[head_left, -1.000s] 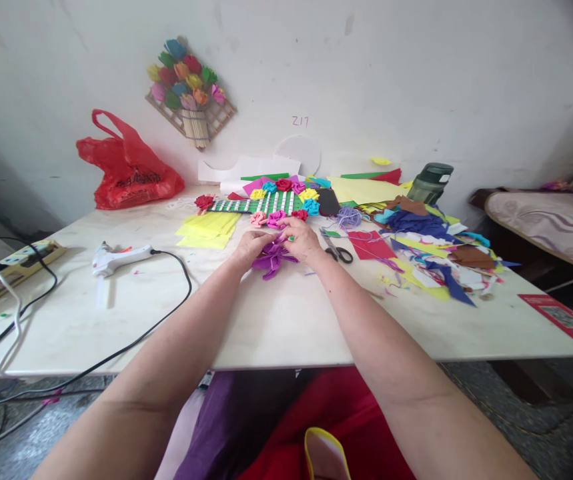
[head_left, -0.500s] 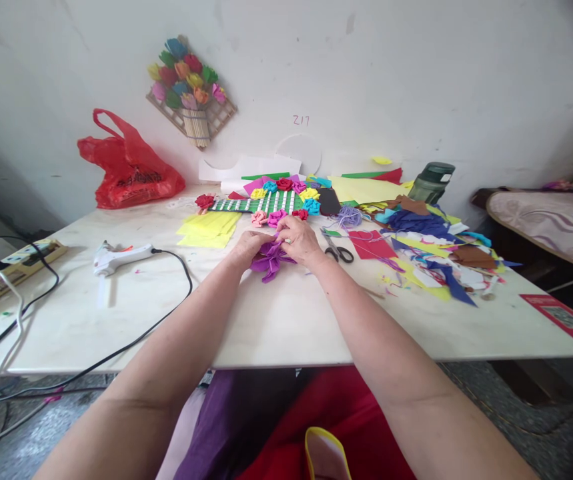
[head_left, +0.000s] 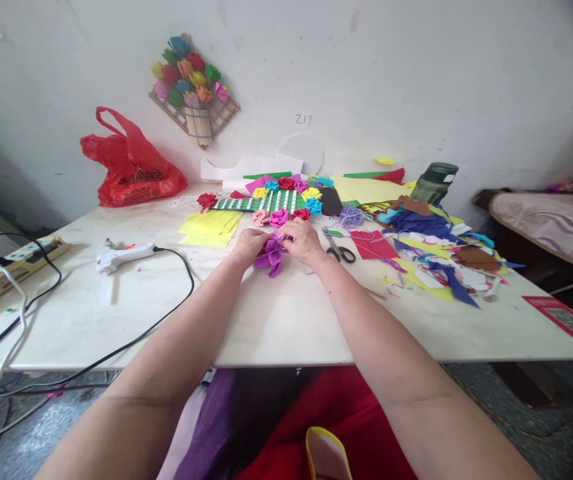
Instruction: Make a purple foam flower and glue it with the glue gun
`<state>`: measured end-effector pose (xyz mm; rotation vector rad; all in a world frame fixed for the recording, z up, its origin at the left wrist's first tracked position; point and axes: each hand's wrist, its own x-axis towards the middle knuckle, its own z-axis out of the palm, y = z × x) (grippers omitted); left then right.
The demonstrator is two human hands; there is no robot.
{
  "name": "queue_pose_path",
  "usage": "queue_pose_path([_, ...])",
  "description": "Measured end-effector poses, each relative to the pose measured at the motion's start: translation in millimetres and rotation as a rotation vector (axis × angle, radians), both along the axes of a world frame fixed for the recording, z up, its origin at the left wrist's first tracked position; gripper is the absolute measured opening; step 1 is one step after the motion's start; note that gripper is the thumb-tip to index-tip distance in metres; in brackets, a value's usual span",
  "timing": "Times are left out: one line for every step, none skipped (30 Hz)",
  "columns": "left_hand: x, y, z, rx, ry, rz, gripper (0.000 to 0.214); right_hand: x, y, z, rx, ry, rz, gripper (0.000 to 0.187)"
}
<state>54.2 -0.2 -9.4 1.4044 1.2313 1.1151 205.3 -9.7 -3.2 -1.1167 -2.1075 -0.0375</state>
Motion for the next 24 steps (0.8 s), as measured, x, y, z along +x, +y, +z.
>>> queue_pose_path([0, 0, 0.0, 0.008, 0.022, 0.009, 0.024, 0, 0, 0.2, -0.008, 0.001, -0.004, 0.011])
queue_pose_path([-1, -1, 0.1, 0.012, 0.037, 0.017, 0.024, -1, 0, 0.4, -0.015, 0.005, -0.007, 0.011])
queue_pose_path([-1, -1, 0.4, 0.016, 0.046, 0.021, 0.024, -1, 0, 0.4, -0.020, 0.010, -0.007, 0.010])
queue_pose_path([-1, -2, 0.7, 0.018, 0.051, 0.025, 0.024, -2, 0, 0.4, -0.024, 0.016, -0.008, 0.010])
queue_pose_path([-2, -2, 0.8, 0.022, 0.053, 0.027, 0.024, -2, 0, 0.2, -0.028, 0.021, -0.009, 0.009])
queue_pose_path([-2, -2, 0.8, 0.027, 0.054, 0.028, 0.025, -3, 0, -0.1, -0.032, 0.026, -0.012, 0.008])
queue_pose_path([-2, -2, 0.4, 0.030, 0.056, 0.033, 0.025, -3, 0, -0.5, -0.037, 0.031, -0.017, 0.008])
queue_pose_path([-2, -2, -0.2, 0.032, 0.059, 0.041, 0.025, -4, 0, -0.8, -0.043, 0.037, -0.025, 0.008])
queue_pose_path([-2, -1, -1.0, 0.030, 0.060, 0.045, 0.023, -4, 0, -1.1, -0.048, 0.045, -0.034, 0.008])
queue_pose_path([-2, 0, -1.7, 0.026, 0.055, 0.043, 0.021, -4, 0, -1.3, -0.054, 0.052, -0.045, 0.008])
queue_pose_path([-2, 0, -2.1, 0.020, 0.038, 0.031, 0.019, -4, 0, -1.4, -0.060, 0.060, -0.061, 0.008])
queue_pose_path([-1, 1, -2.1, 0.011, 0.008, 0.004, 0.017, -4, 0, -1.3, -0.066, 0.065, -0.082, 0.008])
queue_pose_path([-1, 0, -1.7, -0.002, -0.027, -0.033, 0.016, -3, -1, -1.1, -0.073, 0.066, -0.110, 0.008])
queue_pose_path([-1, 0, -0.6, -0.017, -0.063, -0.074, 0.018, -3, -2, -0.7, -0.081, 0.061, -0.141, 0.008])
queue_pose_path([-1, -1, 0.8, -0.034, -0.090, -0.110, 0.023, -2, -2, -0.2, -0.090, 0.052, -0.173, 0.010])
queue_pose_path([-2, -3, 2.6, -0.048, -0.104, -0.136, 0.030, -2, -3, 0.3, -0.098, 0.039, -0.202, 0.011])
queue_pose_path([-2, -4, 4.3, -0.053, -0.104, -0.152, 0.036, -1, -4, 0.8, -0.105, 0.023, -0.223, 0.013])
queue_pose_path([-3, -5, 6.0, -0.046, -0.095, -0.159, 0.041, -1, -4, 1.2, -0.109, 0.007, -0.238, 0.015])
queue_pose_path([-4, -5, 7.2, -0.032, -0.085, -0.166, 0.045, 0, -5, 1.5, -0.110, -0.008, -0.248, 0.017])
queue_pose_path([-4, -6, 8.0, -0.016, -0.080, -0.174, 0.046, 0, -5, 1.6, -0.107, -0.021, -0.255, 0.018])
queue_pose_path([-5, -6, 8.2, -0.003, -0.078, -0.185, 0.046, 0, -5, 1.6, -0.103, -0.031, -0.260, 0.018])
queue_pose_path([-5, -5, 8.0, 0.007, -0.081, -0.196, 0.045, 1, -5, 1.5, -0.098, -0.037, -0.264, 0.019])
queue_pose_path([-5, -5, 7.4, 0.013, -0.086, -0.203, 0.041, 1, -6, 1.3, -0.093, -0.043, -0.265, 0.020])
queue_pose_path([-5, -4, 6.5, 0.015, -0.087, -0.204, 0.037, 1, -6, 1.2, -0.088, -0.048, -0.265, 0.021])
